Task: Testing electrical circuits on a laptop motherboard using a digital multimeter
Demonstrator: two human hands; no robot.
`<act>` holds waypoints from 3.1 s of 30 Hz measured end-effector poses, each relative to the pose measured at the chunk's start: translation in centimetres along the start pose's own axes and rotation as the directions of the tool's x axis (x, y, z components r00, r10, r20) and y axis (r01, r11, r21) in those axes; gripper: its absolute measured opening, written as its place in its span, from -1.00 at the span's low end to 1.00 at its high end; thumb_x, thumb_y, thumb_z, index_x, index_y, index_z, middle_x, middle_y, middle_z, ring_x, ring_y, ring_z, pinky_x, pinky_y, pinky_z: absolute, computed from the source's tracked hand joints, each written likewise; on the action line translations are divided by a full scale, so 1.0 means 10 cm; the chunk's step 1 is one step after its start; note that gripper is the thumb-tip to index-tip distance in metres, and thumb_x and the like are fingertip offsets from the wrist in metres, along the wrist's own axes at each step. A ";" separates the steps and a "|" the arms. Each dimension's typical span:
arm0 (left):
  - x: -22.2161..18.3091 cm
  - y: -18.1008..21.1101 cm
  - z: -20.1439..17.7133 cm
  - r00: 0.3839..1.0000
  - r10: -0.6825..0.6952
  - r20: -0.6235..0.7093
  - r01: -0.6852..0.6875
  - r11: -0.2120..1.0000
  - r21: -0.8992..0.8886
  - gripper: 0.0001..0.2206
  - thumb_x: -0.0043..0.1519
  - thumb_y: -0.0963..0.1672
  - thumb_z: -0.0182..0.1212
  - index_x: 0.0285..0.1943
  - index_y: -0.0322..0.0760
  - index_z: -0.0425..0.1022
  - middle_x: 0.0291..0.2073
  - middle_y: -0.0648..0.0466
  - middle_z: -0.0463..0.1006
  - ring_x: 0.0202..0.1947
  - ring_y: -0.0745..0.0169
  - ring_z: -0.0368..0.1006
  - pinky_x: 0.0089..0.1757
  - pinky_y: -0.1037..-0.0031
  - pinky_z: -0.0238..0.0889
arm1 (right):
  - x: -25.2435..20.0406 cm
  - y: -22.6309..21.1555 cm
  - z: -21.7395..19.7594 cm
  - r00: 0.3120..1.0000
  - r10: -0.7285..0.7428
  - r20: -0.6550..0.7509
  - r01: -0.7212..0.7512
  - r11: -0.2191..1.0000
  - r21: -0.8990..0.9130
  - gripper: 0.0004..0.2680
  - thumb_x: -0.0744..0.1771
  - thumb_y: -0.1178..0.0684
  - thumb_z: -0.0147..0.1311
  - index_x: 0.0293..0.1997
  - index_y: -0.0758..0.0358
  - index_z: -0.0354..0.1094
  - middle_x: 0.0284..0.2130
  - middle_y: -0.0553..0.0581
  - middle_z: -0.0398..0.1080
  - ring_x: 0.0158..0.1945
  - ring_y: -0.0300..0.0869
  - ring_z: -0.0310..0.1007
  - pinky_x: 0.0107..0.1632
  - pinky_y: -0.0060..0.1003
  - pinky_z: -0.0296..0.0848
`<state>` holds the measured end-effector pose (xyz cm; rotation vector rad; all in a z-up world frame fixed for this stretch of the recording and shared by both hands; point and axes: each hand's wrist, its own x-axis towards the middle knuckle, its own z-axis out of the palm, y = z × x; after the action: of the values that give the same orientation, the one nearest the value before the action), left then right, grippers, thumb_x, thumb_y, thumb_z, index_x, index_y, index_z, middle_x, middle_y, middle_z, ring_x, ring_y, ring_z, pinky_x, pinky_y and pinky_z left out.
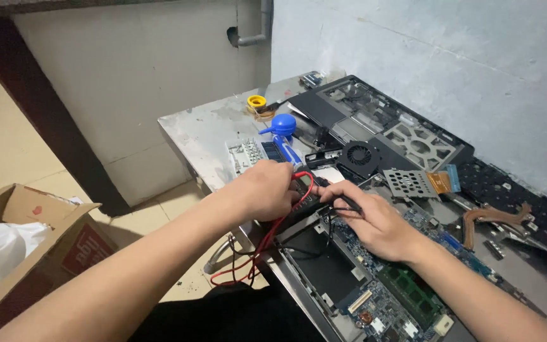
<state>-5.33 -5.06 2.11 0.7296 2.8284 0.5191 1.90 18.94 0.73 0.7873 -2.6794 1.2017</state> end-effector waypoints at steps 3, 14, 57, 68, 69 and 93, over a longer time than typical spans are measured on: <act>-0.03 0.07 -0.08 0.998 -0.050 0.027 0.050 0.999 0.006 -0.61 0.32 -0.02 0.31 0.16 -0.43 0.61 0.09 -0.31 0.64 0.14 -0.48 0.65 0.07 -0.12 0.58 | -0.02 0.03 0.02 0.997 0.017 -0.069 -0.006 0.989 0.149 -0.75 0.50 0.00 -0.14 0.15 0.28 0.48 -0.07 0.47 0.53 0.08 0.24 0.46 0.19 0.23 0.34; 0.04 0.56 -0.21 0.930 0.171 -0.325 -0.170 0.985 0.032 -0.67 0.37 0.04 0.21 -0.05 -0.21 0.77 -0.08 -0.21 0.68 0.02 -0.50 0.65 0.05 -0.23 0.50 | -0.07 0.85 -0.24 0.909 0.277 -0.312 -0.012 0.766 0.643 -0.48 0.56 -0.30 -0.26 0.16 0.51 0.49 -0.40 0.46 0.57 -0.37 -0.01 0.65 -0.34 -0.19 0.68; 0.42 0.81 0.23 0.986 0.162 0.035 -0.106 0.780 -0.617 -0.67 0.40 0.00 0.19 0.27 -0.15 0.46 -0.04 -0.27 0.71 0.22 -0.52 0.56 0.20 -0.07 0.41 | 0.00 0.83 -0.51 0.918 0.347 0.194 -0.397 0.777 0.488 -0.51 0.47 -0.06 0.08 -0.59 0.58 0.67 -0.84 0.44 0.49 -0.89 -0.20 0.31 -0.76 -0.46 0.27; 0.44 0.80 0.27 0.978 0.202 0.045 -0.116 0.715 -0.690 -0.73 0.35 -0.03 0.28 0.09 -0.26 0.52 -0.26 -0.14 0.77 0.02 -0.27 0.70 0.15 0.09 0.44 | -0.01 0.79 -0.53 0.920 0.340 0.198 -0.393 0.777 0.492 -0.51 0.46 -0.06 0.12 -0.56 0.63 0.67 -0.81 0.50 0.51 -0.90 -0.19 0.31 -0.77 -0.47 0.26; 0.45 0.79 0.29 0.978 0.205 0.030 -0.129 0.715 -0.687 -0.72 0.35 -0.02 0.29 0.08 -0.28 0.52 -0.28 -0.16 0.76 0.00 -0.30 0.70 0.13 0.07 0.45 | -0.01 0.80 -0.53 0.923 0.333 0.192 -0.384 0.778 0.497 -0.52 0.47 -0.04 0.11 -0.57 0.63 0.66 -0.82 0.49 0.51 -0.90 -0.20 0.31 -0.78 -0.47 0.26; 0.47 0.71 0.22 0.976 0.216 0.019 -0.158 0.769 -0.620 -0.80 0.35 -0.05 0.28 0.05 -0.18 0.55 -0.30 -0.07 0.77 -0.03 -0.24 0.73 0.09 0.10 0.51 | -0.02 0.79 -0.53 0.945 0.275 0.176 -0.327 0.799 0.504 -0.50 0.47 -0.06 0.06 -0.57 0.60 0.68 -0.84 0.44 0.50 -0.89 -0.23 0.30 -0.77 -0.48 0.28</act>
<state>-5.74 3.69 2.37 0.8561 2.2725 1.3240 -2.42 27.24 -1.00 0.4708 -2.6335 2.0925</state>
